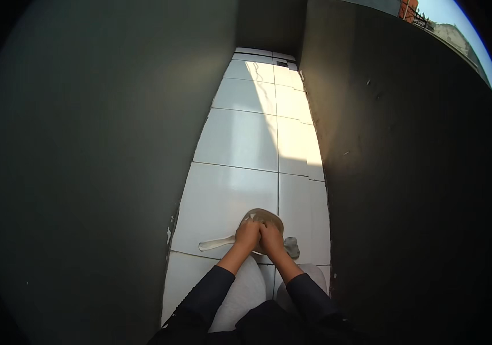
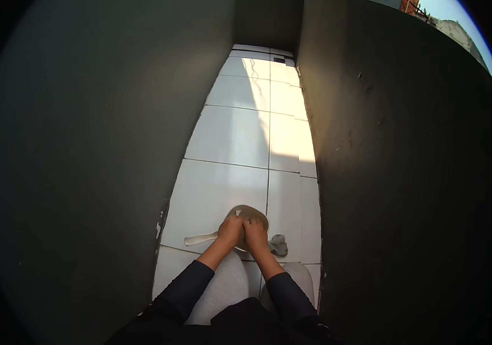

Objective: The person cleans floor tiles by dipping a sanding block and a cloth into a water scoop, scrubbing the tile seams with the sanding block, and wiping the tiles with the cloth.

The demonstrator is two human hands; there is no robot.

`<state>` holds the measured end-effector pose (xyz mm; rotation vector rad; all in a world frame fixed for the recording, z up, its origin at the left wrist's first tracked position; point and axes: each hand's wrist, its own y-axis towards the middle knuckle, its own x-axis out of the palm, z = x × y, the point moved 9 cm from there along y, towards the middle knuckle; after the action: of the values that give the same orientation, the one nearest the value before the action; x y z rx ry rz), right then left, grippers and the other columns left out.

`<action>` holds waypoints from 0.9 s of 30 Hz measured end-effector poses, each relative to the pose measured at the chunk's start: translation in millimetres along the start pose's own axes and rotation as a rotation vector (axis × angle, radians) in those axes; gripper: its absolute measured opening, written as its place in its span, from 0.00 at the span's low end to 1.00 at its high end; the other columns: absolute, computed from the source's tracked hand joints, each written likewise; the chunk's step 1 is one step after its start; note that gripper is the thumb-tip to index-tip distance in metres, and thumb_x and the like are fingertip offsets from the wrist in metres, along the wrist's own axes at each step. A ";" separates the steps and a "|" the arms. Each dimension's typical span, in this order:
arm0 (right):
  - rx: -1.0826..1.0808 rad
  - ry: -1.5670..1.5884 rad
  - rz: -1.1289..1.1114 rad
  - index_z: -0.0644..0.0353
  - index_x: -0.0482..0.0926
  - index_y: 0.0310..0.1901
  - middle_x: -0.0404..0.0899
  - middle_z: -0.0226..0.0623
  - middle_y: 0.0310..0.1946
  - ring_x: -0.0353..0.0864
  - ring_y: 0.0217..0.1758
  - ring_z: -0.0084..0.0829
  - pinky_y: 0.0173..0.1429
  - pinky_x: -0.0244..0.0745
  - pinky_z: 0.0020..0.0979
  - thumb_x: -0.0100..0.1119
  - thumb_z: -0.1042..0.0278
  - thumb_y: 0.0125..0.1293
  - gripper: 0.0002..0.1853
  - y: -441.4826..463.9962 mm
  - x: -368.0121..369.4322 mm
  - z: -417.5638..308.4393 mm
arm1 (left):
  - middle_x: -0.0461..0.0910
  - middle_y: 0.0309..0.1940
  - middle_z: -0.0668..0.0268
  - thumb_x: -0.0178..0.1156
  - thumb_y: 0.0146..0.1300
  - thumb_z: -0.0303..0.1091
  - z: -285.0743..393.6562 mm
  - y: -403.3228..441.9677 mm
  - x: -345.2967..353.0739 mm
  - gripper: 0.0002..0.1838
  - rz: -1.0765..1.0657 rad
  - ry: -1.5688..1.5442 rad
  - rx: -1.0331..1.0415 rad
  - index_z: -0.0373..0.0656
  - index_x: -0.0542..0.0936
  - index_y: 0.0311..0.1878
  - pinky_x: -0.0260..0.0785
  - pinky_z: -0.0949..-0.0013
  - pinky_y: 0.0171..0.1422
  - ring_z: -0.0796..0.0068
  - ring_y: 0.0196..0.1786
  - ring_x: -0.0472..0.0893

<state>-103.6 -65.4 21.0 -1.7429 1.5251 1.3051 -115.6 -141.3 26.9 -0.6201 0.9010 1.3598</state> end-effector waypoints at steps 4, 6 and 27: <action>0.064 -0.084 -0.080 0.59 0.77 0.41 0.77 0.47 0.40 0.79 0.43 0.46 0.45 0.77 0.42 0.52 0.76 0.54 0.11 1.0 5.1 -3.4 | 0.81 0.35 0.53 0.52 0.57 0.26 -19.2 -2.5 15.3 0.08 -0.048 0.104 -0.083 0.38 0.81 0.34 0.77 0.57 0.40 0.54 0.39 0.82; 0.130 -0.091 -0.127 0.58 0.77 0.40 0.77 0.47 0.39 0.80 0.43 0.46 0.44 0.77 0.42 0.53 0.75 0.55 0.10 0.0 9.9 -1.9 | 0.81 0.35 0.53 0.52 0.57 0.26 -22.6 -4.4 18.0 0.08 -0.086 0.104 -0.097 0.39 0.81 0.34 0.77 0.57 0.40 0.55 0.39 0.82; -0.004 0.030 -0.021 0.54 0.77 0.40 0.79 0.44 0.33 0.81 0.34 0.46 0.37 0.76 0.45 0.50 0.73 0.57 0.09 2.6 -1.0 -8.8 | 0.76 0.46 0.61 0.52 0.52 0.20 15.2 -19.6 -50.6 0.18 0.229 -0.102 -0.016 0.40 0.76 0.48 0.72 0.60 0.51 0.57 0.50 0.75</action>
<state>-102.9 -73.0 26.2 -1.7838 1.5176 1.2777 -92.3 -159.4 74.9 -0.4652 0.8998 1.5901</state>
